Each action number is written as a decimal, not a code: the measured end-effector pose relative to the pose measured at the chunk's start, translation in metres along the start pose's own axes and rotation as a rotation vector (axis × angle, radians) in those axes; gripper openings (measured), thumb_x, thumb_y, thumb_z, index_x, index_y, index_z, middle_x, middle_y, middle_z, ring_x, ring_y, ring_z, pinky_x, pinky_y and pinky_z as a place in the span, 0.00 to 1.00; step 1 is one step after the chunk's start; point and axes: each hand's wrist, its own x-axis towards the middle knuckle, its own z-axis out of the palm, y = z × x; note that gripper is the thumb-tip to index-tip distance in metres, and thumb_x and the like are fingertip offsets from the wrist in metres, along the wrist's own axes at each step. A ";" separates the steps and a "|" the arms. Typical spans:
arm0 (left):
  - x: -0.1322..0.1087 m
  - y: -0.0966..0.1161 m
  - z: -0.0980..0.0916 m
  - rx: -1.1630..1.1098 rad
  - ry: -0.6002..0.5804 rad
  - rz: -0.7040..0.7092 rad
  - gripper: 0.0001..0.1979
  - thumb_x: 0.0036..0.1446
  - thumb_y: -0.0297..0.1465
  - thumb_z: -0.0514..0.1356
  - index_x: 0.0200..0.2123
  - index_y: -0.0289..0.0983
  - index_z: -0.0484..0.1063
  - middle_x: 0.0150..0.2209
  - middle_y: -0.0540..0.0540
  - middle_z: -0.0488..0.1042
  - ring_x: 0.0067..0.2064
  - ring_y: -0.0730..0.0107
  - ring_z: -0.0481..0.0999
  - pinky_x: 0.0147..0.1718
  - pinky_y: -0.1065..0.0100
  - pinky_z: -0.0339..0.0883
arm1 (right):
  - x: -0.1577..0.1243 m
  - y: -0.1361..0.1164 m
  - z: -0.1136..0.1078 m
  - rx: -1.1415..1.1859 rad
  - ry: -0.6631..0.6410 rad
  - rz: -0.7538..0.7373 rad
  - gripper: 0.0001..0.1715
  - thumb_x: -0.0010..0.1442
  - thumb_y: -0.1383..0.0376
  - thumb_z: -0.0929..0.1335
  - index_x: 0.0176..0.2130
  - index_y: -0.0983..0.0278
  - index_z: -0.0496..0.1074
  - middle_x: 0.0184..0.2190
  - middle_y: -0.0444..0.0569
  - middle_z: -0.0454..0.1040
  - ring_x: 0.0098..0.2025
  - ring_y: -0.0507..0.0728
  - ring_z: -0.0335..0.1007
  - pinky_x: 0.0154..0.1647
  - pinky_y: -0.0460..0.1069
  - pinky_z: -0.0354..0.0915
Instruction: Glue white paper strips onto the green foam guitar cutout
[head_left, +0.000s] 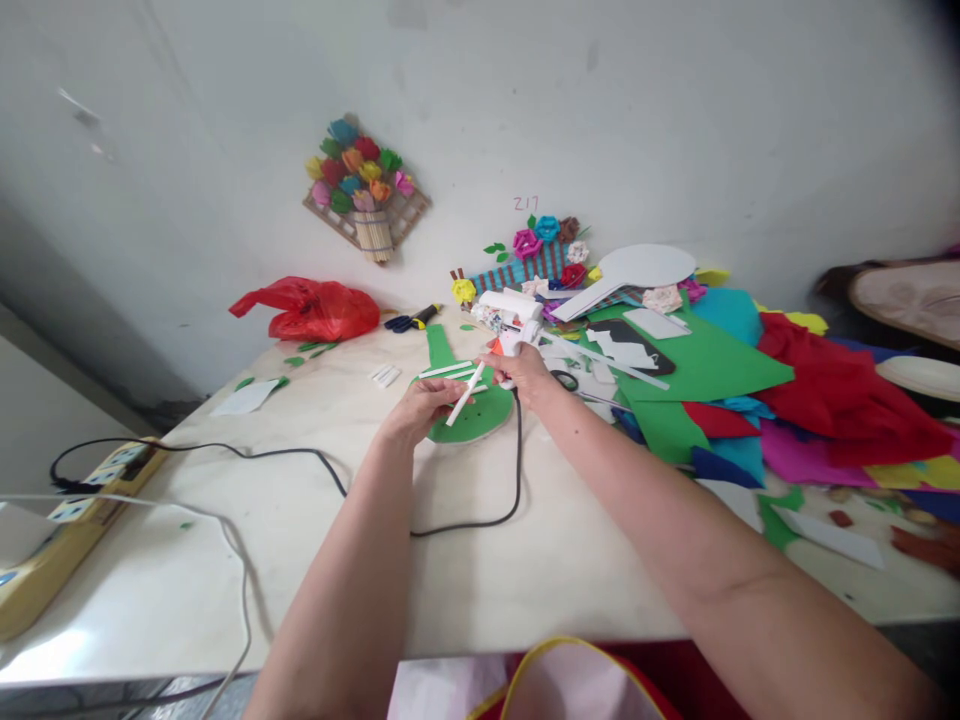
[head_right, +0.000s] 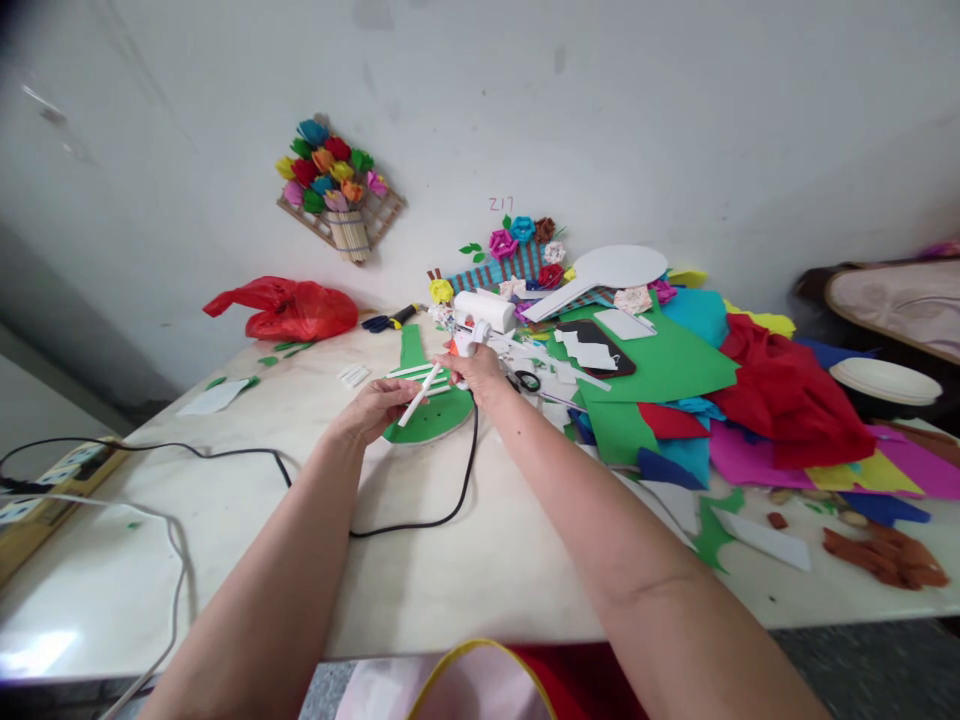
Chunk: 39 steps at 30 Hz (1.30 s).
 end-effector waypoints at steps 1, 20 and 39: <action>0.000 0.001 -0.002 0.000 0.006 0.012 0.13 0.35 0.32 0.70 0.26 0.30 0.77 0.24 0.43 0.76 0.23 0.75 0.71 0.22 0.75 0.62 | 0.000 0.000 0.000 -0.003 0.005 -0.009 0.22 0.34 0.63 0.75 0.30 0.66 0.66 0.16 0.38 0.68 0.12 0.45 0.56 0.13 0.43 0.56; -0.001 -0.001 -0.030 -0.279 0.274 0.136 0.10 0.35 0.27 0.67 0.26 0.31 0.75 0.22 0.49 0.73 0.23 0.76 0.70 0.21 0.76 0.63 | -0.001 -0.006 -0.031 -0.209 -0.276 0.054 0.21 0.46 0.52 0.71 0.28 0.68 0.68 0.21 0.48 0.75 0.10 0.44 0.53 0.12 0.44 0.55; 0.003 -0.004 -0.033 -0.191 0.212 0.127 0.11 0.37 0.29 0.67 0.27 0.30 0.75 0.24 0.47 0.74 0.18 0.83 0.62 0.12 0.78 0.46 | -0.009 -0.005 -0.025 -0.410 -0.418 -0.026 0.21 0.47 0.51 0.70 0.25 0.67 0.70 0.22 0.48 0.74 0.10 0.45 0.53 0.11 0.45 0.54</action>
